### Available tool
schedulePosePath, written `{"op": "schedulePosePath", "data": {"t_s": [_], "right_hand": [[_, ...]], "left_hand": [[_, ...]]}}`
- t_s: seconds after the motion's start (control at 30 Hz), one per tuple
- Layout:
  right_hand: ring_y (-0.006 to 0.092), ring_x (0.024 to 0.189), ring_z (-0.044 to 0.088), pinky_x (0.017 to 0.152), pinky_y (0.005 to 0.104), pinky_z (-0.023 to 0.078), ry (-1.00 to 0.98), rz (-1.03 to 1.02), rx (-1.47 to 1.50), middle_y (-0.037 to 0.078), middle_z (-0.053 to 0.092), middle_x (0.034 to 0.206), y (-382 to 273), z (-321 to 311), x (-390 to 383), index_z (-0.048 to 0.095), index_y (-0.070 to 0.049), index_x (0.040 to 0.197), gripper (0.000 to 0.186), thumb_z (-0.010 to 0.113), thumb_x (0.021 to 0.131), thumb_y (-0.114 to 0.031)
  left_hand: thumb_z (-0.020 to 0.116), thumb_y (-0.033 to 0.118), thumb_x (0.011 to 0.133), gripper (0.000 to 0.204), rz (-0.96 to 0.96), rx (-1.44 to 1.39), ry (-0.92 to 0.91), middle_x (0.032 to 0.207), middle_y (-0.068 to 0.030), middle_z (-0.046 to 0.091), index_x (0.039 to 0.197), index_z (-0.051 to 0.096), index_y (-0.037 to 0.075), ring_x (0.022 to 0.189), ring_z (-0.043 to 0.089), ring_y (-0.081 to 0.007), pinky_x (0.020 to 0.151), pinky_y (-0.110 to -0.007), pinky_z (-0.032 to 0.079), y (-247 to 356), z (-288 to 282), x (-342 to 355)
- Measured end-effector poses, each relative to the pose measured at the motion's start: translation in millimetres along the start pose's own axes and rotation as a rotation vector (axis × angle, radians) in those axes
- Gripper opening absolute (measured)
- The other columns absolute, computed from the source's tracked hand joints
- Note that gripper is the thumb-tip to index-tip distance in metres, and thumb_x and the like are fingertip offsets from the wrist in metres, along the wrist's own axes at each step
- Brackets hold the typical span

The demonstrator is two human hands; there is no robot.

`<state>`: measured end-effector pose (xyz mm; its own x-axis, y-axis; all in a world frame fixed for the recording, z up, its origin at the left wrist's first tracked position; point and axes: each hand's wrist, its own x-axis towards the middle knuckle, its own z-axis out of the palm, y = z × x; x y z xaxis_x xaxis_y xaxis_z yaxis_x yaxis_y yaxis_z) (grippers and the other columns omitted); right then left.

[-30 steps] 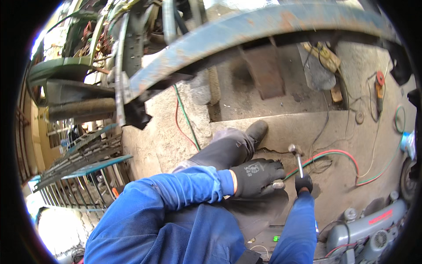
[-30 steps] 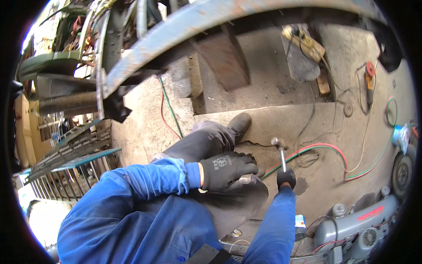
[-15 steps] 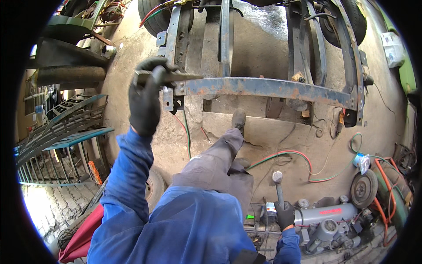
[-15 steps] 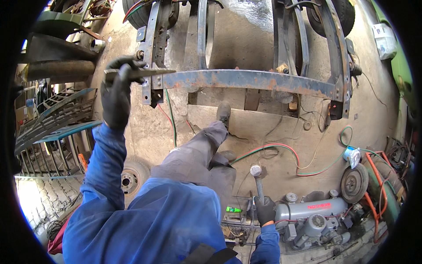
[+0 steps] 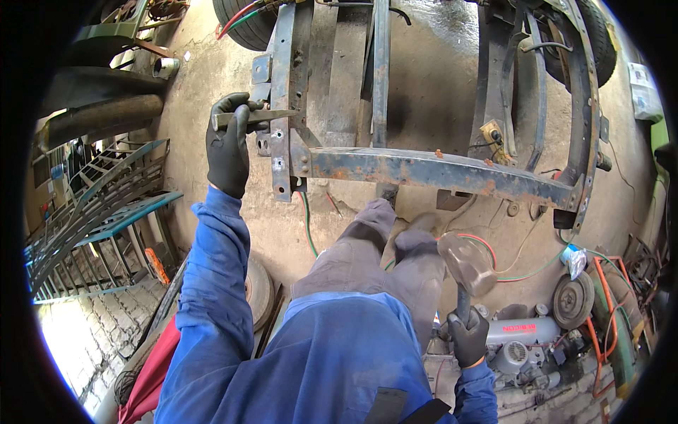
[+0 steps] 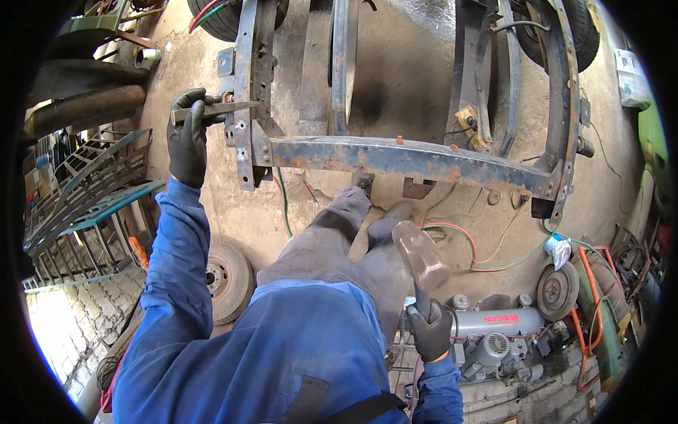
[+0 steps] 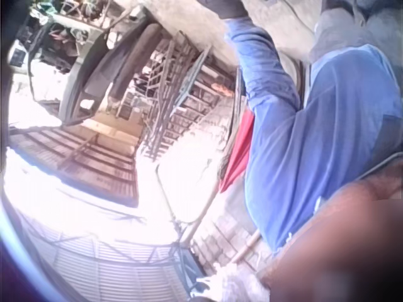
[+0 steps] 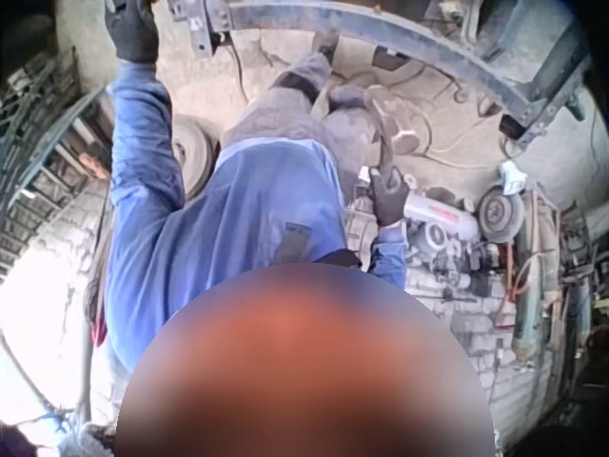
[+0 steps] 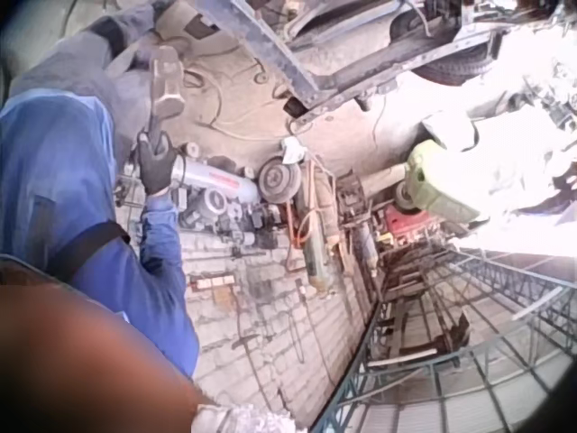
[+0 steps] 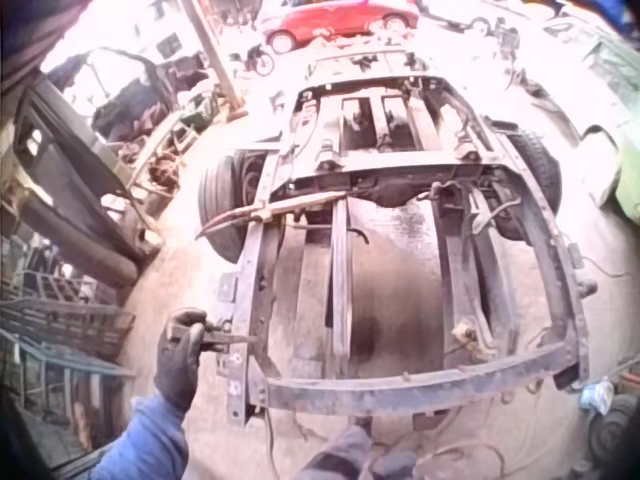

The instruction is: The person sits under a vehicle chassis and uses a hammer to tap a metal bracket into place. They then walk to a bench grinder and grind a metal bar, producing sparks. Finally, they return to the chassis and use a hammer to adjust the bracket again.

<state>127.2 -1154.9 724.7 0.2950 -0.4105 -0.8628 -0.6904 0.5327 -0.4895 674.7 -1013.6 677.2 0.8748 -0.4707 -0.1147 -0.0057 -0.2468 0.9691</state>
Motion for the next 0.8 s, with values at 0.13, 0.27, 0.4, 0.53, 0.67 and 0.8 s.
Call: {"op": "schedulePosePath", "data": {"t_s": [0.13,0.27,0.4,0.53,0.67,0.8], "right_hand": [[0.0117,0.071,0.064,0.061,0.0305,0.051,0.064,-0.672,-0.513,0.010,0.070,0.100,-13.5,-9.4,39.8,0.066,0.003,0.117,0.027,0.071,0.093,-0.008],[0.0121,0.075,0.066,0.064,0.0292,0.052,0.051,-0.232,-0.140,0.010,0.073,0.102,-47.5,-15.3,77.3,0.066,0.004,0.119,0.030,0.072,0.092,-0.007],[0.0122,0.079,0.068,0.069,0.0299,0.052,0.005,-0.190,-0.047,0.009,0.075,0.095,-83.0,-23.5,105.2,0.067,0.005,0.113,0.024,0.071,0.092,-0.006],[0.0124,0.079,0.069,0.070,0.0305,0.053,-0.059,-0.239,-0.094,0.010,0.075,0.094,-94.8,-43.3,115.6,0.067,0.005,0.114,0.024,0.071,0.092,-0.004],[0.0169,0.082,0.072,0.074,0.0331,0.056,-0.132,-0.188,-0.126,0.012,0.076,0.094,-94.5,-72.3,125.0,0.067,0.005,0.113,0.024,0.072,0.091,-0.005],[0.0212,0.087,0.075,0.078,0.0355,0.057,-0.182,-0.269,-0.326,0.015,0.077,0.094,-99.1,-98.2,135.7,0.069,0.003,0.111,0.025,0.073,0.089,-0.007]], "left_hand": [[0.055,0.017,0.109,0.029,0.003,0.119,-0.055,0.117,-0.0129,0.068,0.132,0.058,-0.001,0.101,0.069,-0.0190,0.089,-0.035,0.059,-0.6,10.1,-9.1],[0.056,0.012,0.106,0.033,-0.021,0.268,-0.099,0.122,-0.0123,0.067,0.137,0.055,0.001,0.108,0.066,-0.0181,0.096,-0.035,0.056,-4.2,21.3,-10.3],[0.057,0.007,0.104,0.042,0.027,0.389,-0.116,0.125,-0.0117,0.064,0.145,0.050,0.003,0.111,0.065,-0.0177,0.101,-0.033,0.053,-9.2,34.2,-11.0],[0.067,0.013,0.103,0.051,0.004,0.480,-0.090,0.134,-0.0129,0.060,0.149,0.050,0.004,0.117,0.063,-0.0209,0.104,-0.036,0.052,-7.7,45.5,-11.4],[0.078,0.016,0.097,0.033,0.087,0.522,0.027,0.127,-0.0110,0.069,0.126,0.070,0.002,0.114,0.067,-0.0217,0.100,-0.036,0.054,-6.3,53.5,-7.1],[0.082,0.014,0.095,0.016,0.057,0.444,0.219,0.109,-0.0059,0.073,0.105,0.076,0.003,0.099,0.069,-0.0168,0.090,-0.032,0.056,-11.5,60.3,-9.3]]}}
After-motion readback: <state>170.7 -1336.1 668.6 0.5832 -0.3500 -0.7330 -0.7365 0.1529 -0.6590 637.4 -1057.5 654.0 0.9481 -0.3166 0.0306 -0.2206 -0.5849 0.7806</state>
